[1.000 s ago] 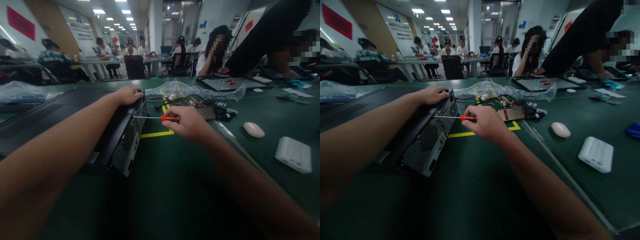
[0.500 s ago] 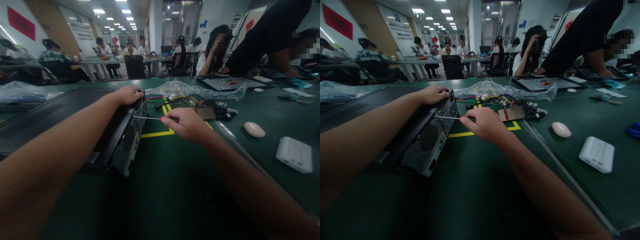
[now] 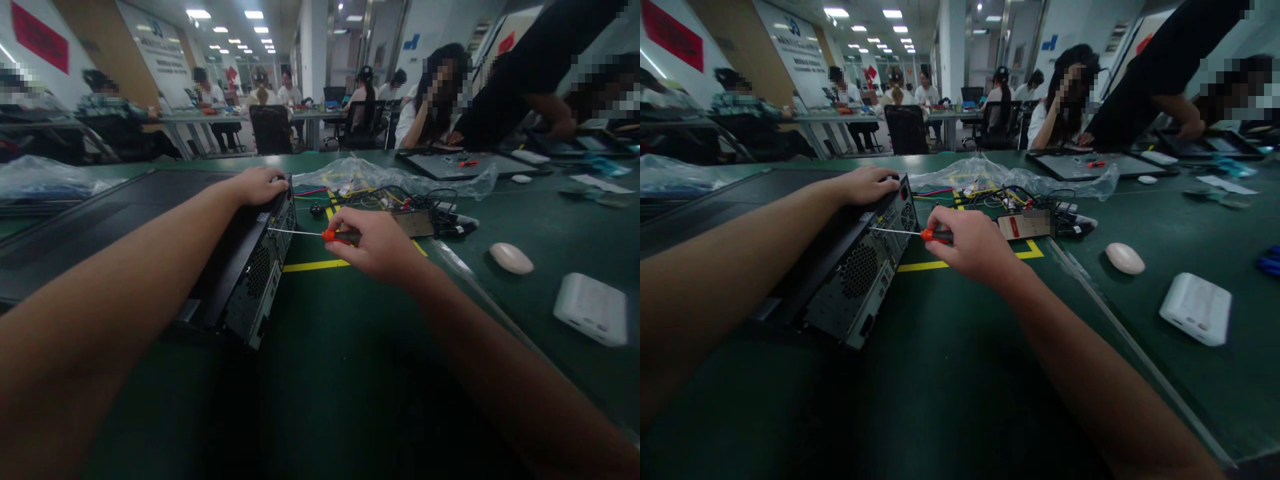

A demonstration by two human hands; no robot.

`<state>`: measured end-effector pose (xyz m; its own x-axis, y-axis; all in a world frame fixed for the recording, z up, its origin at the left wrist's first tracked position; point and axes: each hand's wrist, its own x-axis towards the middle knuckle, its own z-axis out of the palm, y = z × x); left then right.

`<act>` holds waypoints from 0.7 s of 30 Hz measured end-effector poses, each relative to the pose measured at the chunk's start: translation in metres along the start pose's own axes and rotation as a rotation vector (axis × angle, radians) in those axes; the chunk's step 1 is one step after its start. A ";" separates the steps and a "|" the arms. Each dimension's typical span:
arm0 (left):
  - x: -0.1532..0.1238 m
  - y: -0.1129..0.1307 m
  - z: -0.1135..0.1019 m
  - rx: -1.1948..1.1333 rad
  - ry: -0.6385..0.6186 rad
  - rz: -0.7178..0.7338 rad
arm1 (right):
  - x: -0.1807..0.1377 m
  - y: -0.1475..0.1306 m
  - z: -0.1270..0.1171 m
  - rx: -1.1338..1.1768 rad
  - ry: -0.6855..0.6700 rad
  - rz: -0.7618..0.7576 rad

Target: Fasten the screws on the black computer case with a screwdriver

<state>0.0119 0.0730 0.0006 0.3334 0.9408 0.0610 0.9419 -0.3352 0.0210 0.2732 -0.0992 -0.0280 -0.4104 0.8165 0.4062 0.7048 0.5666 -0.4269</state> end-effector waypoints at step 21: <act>0.005 -0.005 0.004 0.010 0.012 0.025 | 0.000 0.001 -0.002 -0.004 0.000 0.011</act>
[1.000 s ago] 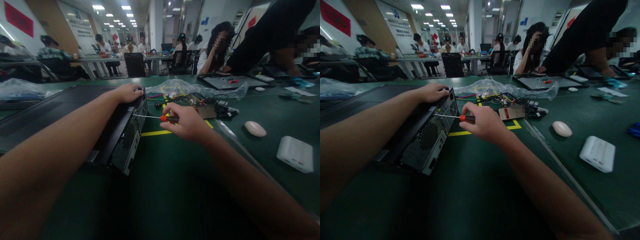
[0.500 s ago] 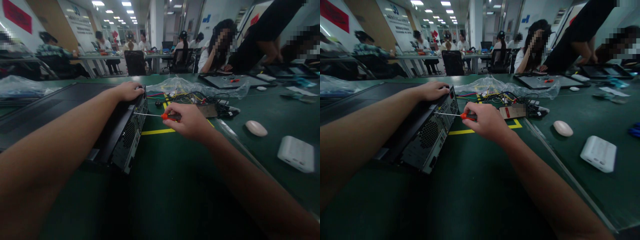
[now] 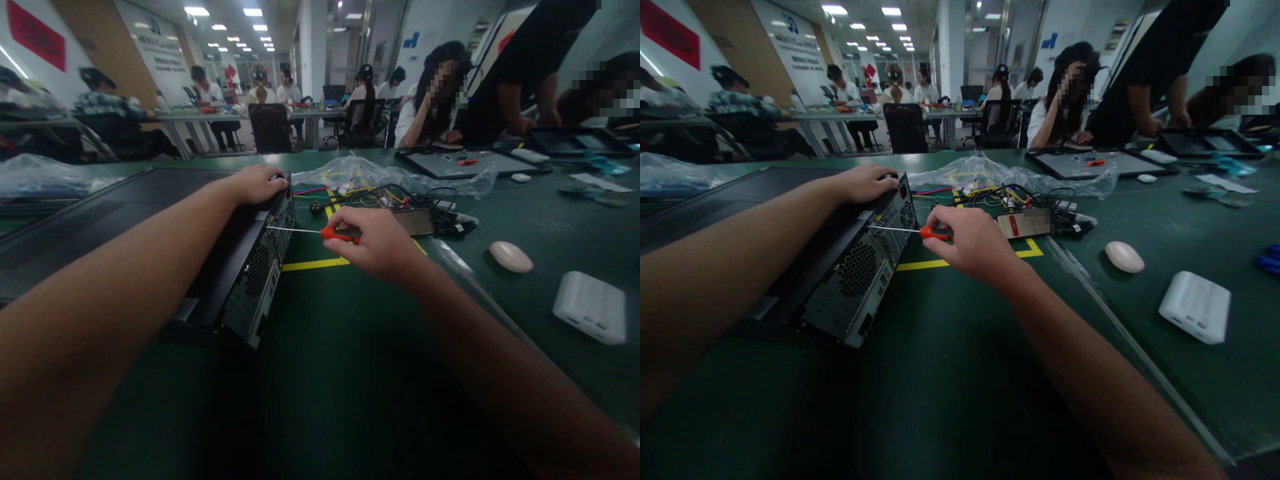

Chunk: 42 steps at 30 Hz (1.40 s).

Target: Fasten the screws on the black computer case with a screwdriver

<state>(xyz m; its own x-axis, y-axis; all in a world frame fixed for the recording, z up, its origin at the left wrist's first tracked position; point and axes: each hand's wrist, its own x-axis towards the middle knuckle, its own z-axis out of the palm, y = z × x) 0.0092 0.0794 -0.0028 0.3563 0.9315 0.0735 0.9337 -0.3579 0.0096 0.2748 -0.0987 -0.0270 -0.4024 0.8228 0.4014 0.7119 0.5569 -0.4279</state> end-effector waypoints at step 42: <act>0.000 0.000 -0.001 -0.026 -0.004 -0.007 | -0.001 -0.002 0.001 0.013 0.021 0.003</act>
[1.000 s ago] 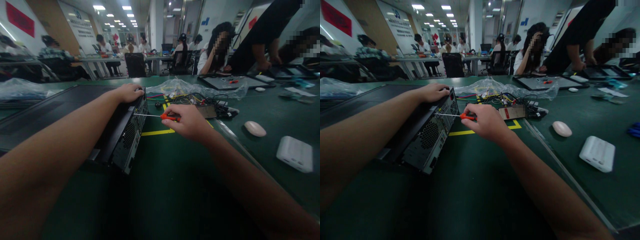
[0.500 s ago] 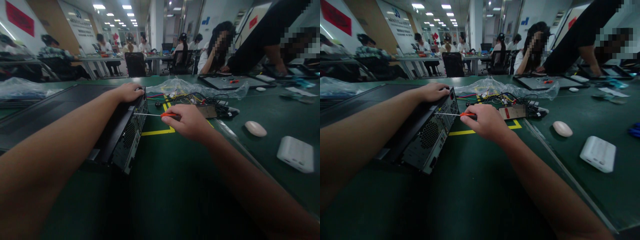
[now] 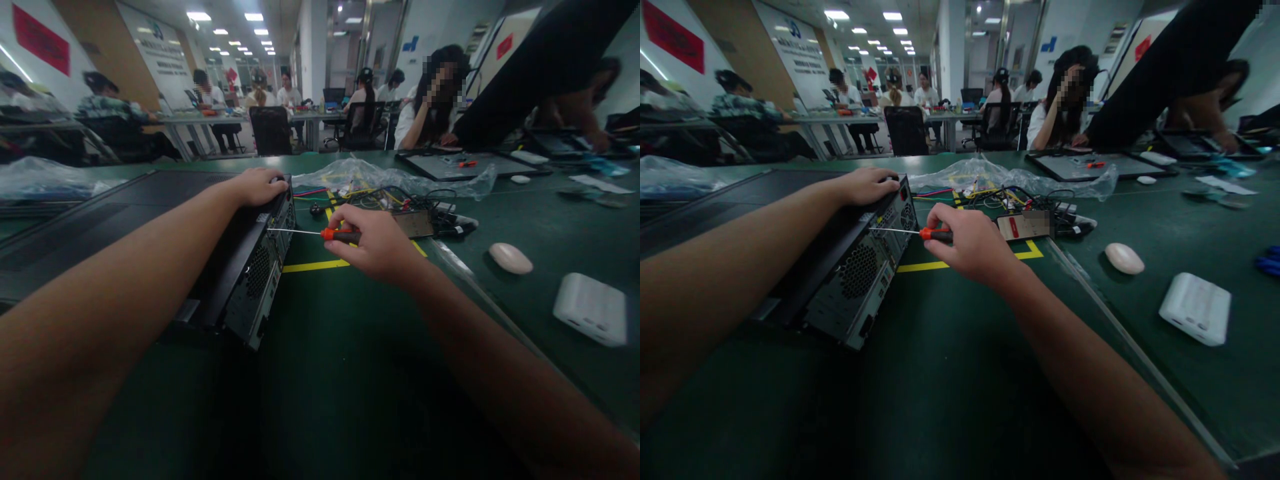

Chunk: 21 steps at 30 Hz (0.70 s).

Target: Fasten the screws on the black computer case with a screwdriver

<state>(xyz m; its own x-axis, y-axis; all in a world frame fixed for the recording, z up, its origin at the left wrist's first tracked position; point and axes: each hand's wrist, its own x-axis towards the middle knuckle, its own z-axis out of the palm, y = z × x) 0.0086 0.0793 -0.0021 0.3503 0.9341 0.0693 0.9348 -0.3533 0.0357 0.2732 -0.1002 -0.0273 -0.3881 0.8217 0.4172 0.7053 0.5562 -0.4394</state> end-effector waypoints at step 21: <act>-0.003 0.003 -0.002 0.027 -0.004 -0.003 | 0.000 -0.001 -0.003 0.009 -0.019 0.006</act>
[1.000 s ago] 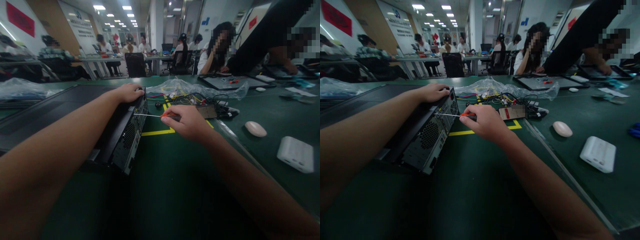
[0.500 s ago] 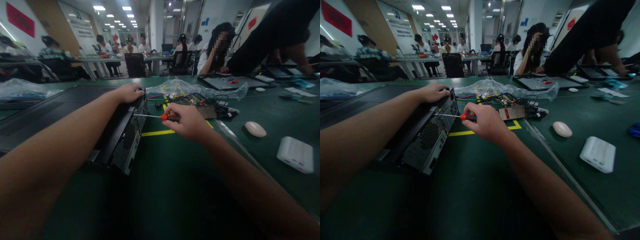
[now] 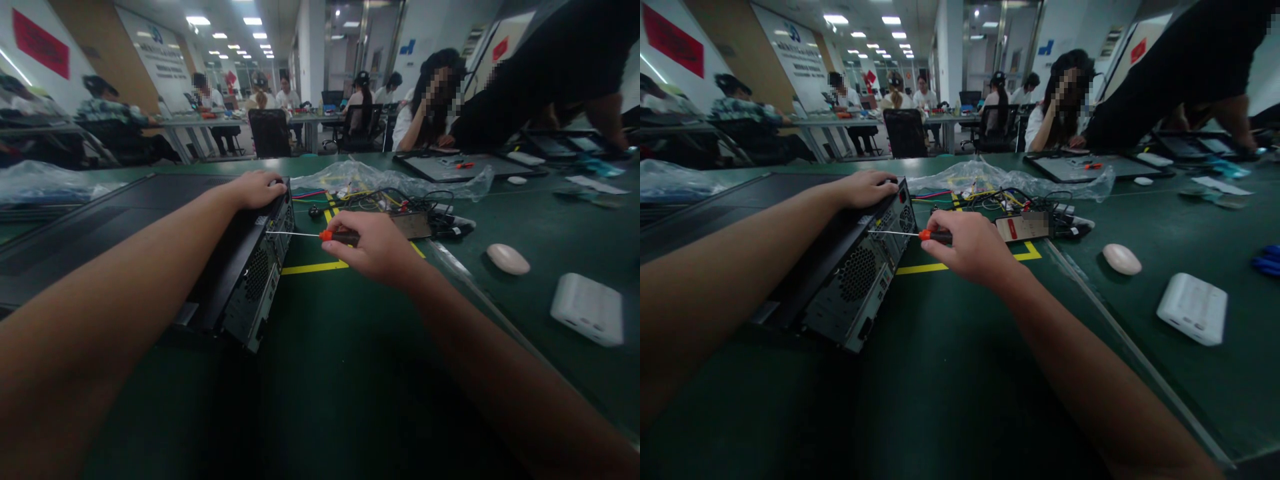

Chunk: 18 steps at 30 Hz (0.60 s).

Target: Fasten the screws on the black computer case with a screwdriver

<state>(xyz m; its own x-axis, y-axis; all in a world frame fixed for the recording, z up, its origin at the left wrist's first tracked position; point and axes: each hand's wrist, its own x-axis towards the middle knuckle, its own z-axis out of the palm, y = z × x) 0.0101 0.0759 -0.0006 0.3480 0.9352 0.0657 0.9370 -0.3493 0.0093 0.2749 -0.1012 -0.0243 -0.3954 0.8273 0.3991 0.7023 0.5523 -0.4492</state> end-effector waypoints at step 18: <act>0.001 0.000 0.004 0.053 -0.003 0.026 | -0.003 -0.007 -0.002 0.001 -0.029 0.067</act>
<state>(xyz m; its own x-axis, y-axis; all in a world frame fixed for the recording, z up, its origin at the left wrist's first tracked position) 0.0110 0.0770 -0.0045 0.3724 0.9260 0.0618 0.9279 -0.3701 -0.0450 0.2720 -0.1082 -0.0211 -0.3644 0.8651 0.3448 0.7270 0.4956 -0.4752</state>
